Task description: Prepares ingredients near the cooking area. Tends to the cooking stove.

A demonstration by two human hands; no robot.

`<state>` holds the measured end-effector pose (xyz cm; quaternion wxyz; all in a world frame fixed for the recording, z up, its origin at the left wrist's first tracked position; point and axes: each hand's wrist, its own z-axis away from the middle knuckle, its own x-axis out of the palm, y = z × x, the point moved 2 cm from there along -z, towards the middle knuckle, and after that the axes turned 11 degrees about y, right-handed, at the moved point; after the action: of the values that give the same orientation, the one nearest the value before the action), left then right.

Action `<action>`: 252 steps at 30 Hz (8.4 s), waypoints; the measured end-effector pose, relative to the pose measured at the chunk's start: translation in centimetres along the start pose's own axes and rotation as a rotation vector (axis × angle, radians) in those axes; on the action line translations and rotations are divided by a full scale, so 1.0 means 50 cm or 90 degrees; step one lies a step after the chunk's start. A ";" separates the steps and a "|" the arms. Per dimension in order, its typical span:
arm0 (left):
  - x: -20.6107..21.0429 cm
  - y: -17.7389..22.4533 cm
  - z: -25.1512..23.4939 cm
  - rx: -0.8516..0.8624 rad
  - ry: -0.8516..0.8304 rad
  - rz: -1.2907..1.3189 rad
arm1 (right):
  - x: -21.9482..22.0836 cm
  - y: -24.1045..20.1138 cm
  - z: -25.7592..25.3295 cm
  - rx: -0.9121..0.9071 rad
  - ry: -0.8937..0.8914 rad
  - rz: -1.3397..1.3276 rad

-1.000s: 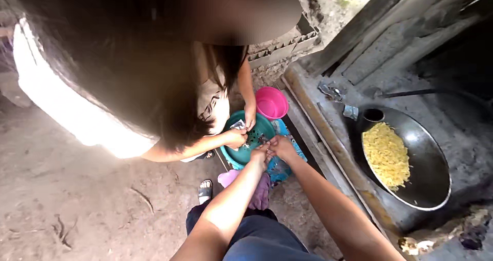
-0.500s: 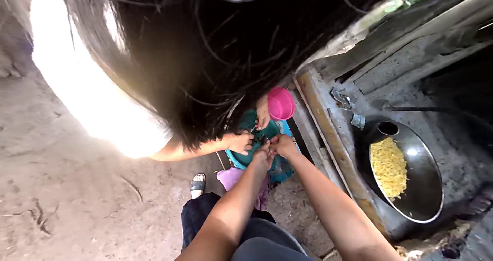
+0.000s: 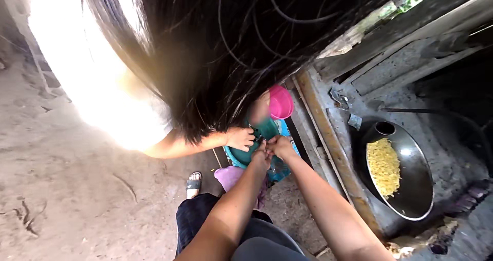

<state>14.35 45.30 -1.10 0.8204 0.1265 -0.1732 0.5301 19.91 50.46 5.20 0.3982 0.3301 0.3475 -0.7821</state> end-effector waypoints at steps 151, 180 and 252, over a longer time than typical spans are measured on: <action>0.053 0.009 -0.001 0.056 -0.086 0.072 | 0.008 -0.021 0.043 -0.111 0.130 0.138; 0.052 0.032 0.028 0.085 0.013 0.029 | 0.008 -0.040 0.064 -0.101 0.098 0.080; 0.039 0.027 0.058 0.101 -0.067 -0.025 | -0.027 -0.017 0.084 -0.092 0.144 -0.056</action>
<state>13.43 46.32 2.35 0.8076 0.2222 -0.1710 0.5188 18.82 47.95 8.79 0.3446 0.3708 0.4596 -0.7298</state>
